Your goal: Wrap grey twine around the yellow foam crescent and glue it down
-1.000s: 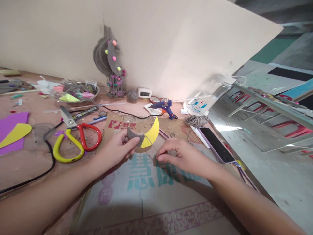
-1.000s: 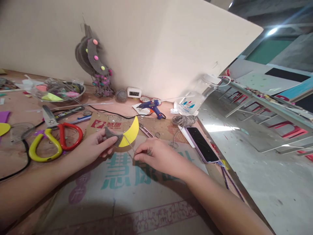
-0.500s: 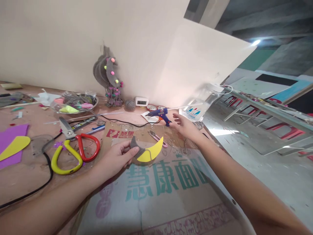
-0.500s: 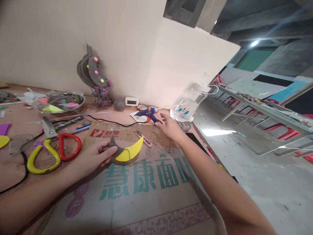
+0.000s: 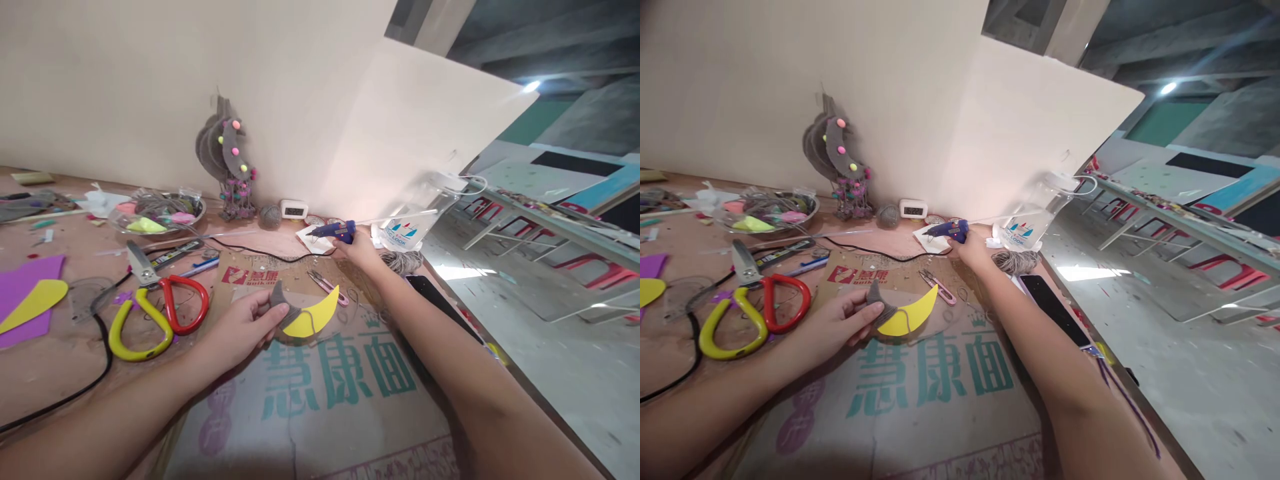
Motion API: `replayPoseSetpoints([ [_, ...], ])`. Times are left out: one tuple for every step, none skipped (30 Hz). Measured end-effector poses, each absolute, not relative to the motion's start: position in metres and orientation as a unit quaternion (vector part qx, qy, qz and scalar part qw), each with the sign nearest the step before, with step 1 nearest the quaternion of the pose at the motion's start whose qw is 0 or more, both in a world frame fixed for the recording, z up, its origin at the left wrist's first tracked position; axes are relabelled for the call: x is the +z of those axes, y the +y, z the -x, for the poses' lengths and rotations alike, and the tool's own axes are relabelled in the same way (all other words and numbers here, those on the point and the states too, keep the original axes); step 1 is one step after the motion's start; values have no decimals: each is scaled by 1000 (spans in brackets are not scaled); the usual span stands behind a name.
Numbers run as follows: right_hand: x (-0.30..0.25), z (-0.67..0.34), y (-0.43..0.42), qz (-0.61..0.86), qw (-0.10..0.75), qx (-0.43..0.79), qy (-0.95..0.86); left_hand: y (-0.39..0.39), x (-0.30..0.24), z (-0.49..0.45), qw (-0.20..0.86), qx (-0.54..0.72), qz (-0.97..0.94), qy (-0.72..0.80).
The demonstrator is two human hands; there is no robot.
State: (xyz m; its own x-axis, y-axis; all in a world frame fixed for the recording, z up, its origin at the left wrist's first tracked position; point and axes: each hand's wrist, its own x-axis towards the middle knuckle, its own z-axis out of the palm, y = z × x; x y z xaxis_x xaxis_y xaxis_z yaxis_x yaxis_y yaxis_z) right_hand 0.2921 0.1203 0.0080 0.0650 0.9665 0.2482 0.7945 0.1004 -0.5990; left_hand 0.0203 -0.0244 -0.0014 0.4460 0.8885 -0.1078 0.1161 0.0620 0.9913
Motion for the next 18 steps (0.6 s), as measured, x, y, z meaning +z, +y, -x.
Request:
replayPoseSetpoints([
  [13, -294, 116, 654, 325, 139, -669, -25, -2, -20, 599, 325, -603, 415],
  [18, -294, 111, 652, 332, 144, -667, -25, -2, -20, 599, 326, -602, 414],
  [23, -295, 104, 651, 335, 152, -664, -26, -1, -20, 600, 327, -602, 413],
  [29, -294, 96, 648, 336, 164, -664, -26, -1, -20, 601, 328, -601, 412],
  [35, -293, 86, 644, 335, 178, -665, -26, 0, -20, 602, 328, -600, 412],
  [41, -292, 76, 637, 332, 196, -667, -27, 1, -20, 602, 328, -598, 415],
  [46, -290, 64, 627, 328, 217, -672, -27, 3, -20, 600, 328, -596, 420],
  [51, -289, 52, 620, 328, 231, -675, -27, 4, -20, 599, 330, -593, 426],
  [55, -288, 39, 613, 328, 242, -677, -27, 6, -20, 596, 332, -590, 433],
  [57, -288, 27, 602, 328, 257, -681, -27, 7, -20, 595, 333, -587, 436],
  [59, -287, 14, 577, 340, 274, -690, -28, 8, -20, 596, 335, -585, 437],
  [60, -288, 3, 557, 350, 287, -697, -28, 8, -20, 596, 334, -585, 436],
  [59, -288, -8, 540, 363, 296, -700, -28, 8, -20, 594, 334, -589, 434],
  [57, -287, -17, 527, 368, 309, -701, -28, 8, -20, 589, 333, -596, 433],
  [55, -287, -26, 519, 363, 324, -703, -28, 8, -20, 581, 331, -605, 433],
  [52, -285, -33, 514, 355, 335, -705, -29, 7, -19, 572, 330, -614, 432],
  [48, -283, -39, 514, 345, 345, -705, -29, 7, -19, 563, 328, -623, 433],
  [45, -281, -44, 512, 335, 355, -707, -30, 7, -19, 556, 325, -630, 435],
])
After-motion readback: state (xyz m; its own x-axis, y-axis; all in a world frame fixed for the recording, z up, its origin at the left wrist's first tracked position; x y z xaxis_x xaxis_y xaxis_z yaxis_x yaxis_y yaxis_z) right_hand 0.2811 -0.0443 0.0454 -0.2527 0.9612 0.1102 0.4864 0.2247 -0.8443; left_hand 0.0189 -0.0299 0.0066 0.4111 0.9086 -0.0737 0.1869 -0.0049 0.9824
